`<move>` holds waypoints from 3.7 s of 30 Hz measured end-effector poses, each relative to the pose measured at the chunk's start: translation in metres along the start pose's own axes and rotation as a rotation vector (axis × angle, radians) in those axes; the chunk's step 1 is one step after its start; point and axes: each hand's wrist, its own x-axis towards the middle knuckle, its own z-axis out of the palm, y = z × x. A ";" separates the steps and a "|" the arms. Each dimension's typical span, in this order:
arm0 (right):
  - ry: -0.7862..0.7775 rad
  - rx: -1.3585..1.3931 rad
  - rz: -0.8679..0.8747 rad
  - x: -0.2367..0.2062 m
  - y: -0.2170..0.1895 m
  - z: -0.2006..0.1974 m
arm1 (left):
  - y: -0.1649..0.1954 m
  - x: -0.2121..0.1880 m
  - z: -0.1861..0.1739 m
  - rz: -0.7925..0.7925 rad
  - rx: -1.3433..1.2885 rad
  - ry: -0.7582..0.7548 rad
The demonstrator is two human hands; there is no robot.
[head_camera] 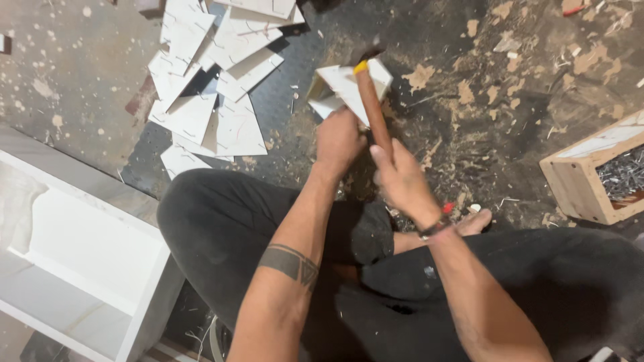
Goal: The person sits cross-legged on the floor and uses a hammer to drive nails into small white triangular wooden pieces, working one piece at a time and setting finished pieces onto a growing pile of completed pieces beside them.
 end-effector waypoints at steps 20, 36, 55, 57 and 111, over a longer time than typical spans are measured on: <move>0.090 0.555 0.512 -0.073 0.030 -0.052 | 0.030 -0.016 0.007 0.222 0.082 -0.261; 0.150 0.438 0.445 -0.060 0.020 -0.055 | 0.028 -0.012 0.003 0.191 0.078 -0.243; 0.227 0.454 0.343 -0.075 0.050 -0.028 | 0.026 -0.013 0.005 0.180 0.062 -0.243; 0.226 0.347 0.274 -0.075 0.050 -0.026 | 0.027 -0.013 0.006 0.174 0.056 -0.245; 0.363 0.197 0.052 -0.074 0.047 -0.048 | 0.025 -0.010 0.001 0.185 0.095 -0.239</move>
